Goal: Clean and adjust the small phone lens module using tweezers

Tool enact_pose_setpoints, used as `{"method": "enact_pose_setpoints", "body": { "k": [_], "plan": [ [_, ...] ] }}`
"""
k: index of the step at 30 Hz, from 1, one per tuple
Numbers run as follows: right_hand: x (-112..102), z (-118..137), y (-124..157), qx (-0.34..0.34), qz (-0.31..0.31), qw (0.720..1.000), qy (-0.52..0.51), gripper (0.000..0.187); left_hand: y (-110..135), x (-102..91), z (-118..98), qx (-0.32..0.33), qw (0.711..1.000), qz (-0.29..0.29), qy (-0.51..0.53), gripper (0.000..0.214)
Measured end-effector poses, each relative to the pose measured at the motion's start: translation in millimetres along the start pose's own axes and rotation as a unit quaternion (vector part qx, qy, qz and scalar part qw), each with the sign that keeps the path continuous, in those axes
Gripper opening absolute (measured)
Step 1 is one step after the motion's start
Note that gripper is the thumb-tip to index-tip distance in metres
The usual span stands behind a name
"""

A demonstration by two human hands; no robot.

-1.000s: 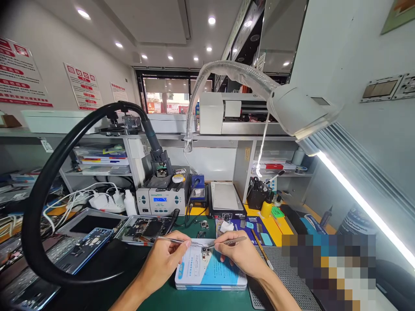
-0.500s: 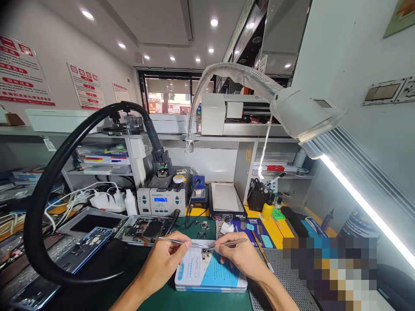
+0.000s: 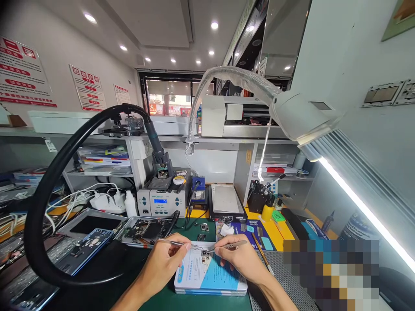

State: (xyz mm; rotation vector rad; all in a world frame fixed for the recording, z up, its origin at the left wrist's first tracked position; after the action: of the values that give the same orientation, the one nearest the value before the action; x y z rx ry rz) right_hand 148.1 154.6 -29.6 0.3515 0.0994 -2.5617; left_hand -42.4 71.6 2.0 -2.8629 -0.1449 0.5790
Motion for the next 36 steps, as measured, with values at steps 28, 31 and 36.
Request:
{"method": "enact_pose_setpoints", "body": {
  "k": [28, 31, 36],
  "plan": [
    [0.2, -5.3, -1.4, 0.002, -0.002, 0.999, -0.034, 0.039, -1.5, 0.6, 2.1, 0.0, 1.0, -0.001, 0.004, 0.034],
    [0.5, -4.7, -1.1, -0.003, -0.001, 0.999, -0.038, 0.039, -1.4, 0.1, 1.8, 0.002, 1.0, -0.004, 0.006, 0.033],
    [0.6, -3.1, -1.0, -0.008, -0.001, 0.999, -0.031, 0.036, -2.2, -0.6, 0.0, 0.001, 1.0, -0.006, 0.007, 0.032]
  ]
}}
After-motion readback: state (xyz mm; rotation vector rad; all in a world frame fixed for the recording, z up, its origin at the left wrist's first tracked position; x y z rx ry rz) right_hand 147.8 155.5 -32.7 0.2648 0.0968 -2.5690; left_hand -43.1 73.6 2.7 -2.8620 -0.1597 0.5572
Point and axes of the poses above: each hand's wrist, its own y-axis away from the middle knuckle, its own x-axis out of the palm, z = x × y, the point moved 9 cm from there along -y, towards the middle knuckle, and after that the axes turned 2 degrees about z, right-handed, at the moved point
